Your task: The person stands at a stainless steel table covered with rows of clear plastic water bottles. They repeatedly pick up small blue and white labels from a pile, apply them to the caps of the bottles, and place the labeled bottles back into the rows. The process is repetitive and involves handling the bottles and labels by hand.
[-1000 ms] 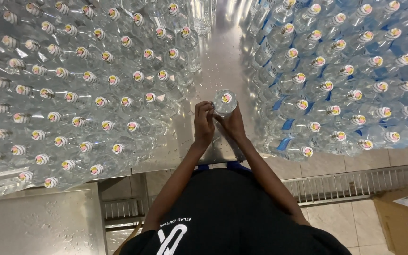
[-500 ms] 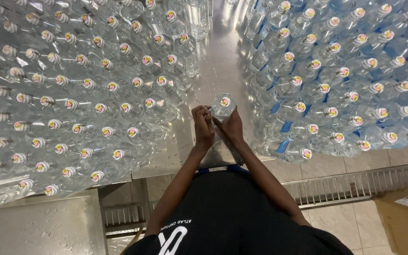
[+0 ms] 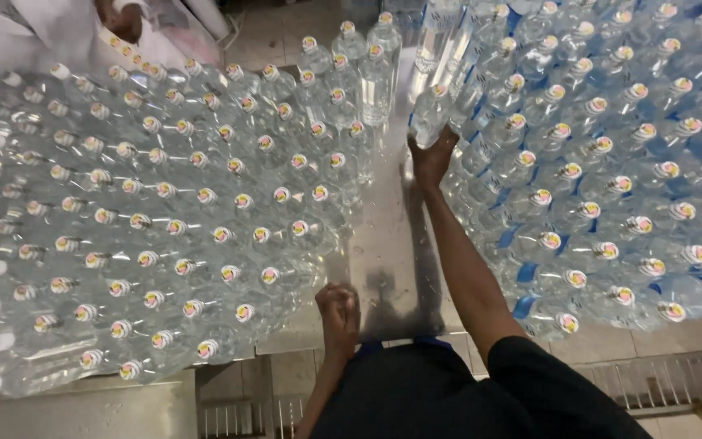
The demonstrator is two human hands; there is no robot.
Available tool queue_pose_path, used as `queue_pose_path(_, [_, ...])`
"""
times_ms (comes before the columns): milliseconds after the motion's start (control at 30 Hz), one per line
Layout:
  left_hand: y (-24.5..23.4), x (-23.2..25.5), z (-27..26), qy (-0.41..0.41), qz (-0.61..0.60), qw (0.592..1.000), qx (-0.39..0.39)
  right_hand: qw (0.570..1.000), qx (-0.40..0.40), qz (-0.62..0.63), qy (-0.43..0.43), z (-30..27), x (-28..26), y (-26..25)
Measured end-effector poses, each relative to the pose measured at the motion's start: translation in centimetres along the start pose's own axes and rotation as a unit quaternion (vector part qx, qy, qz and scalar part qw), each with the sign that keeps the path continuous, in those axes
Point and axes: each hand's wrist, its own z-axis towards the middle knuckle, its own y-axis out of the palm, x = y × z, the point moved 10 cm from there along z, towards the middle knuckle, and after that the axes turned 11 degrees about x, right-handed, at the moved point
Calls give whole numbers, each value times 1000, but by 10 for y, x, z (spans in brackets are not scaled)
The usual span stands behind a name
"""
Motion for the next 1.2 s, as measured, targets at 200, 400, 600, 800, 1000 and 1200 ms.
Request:
queue_pose_path(200, [-49,-58,-23,-154,52,986,32,999,36,-19,34,118,34,104])
queue_pose_path(400, [-53,-88,-24,-217,15,975,39,989,94,110,-29,82,14,116])
queue_pose_path(600, [-42,-86,-20,-226,52,973,0,991,-117,-8,-70,108,14,159])
queue_pose_path(800, [-1,-85,-8,-210,52,973,-80,977,-128,69,-155,92,49,151])
queue_pose_path(1000, [94,-66,9,-232,118,939,-223,905,-224,71,-355,-123,-191,-156])
queue_pose_path(1200, [168,-25,16,-128,37,946,-297,907,114,-180,-365,76,-112,-437])
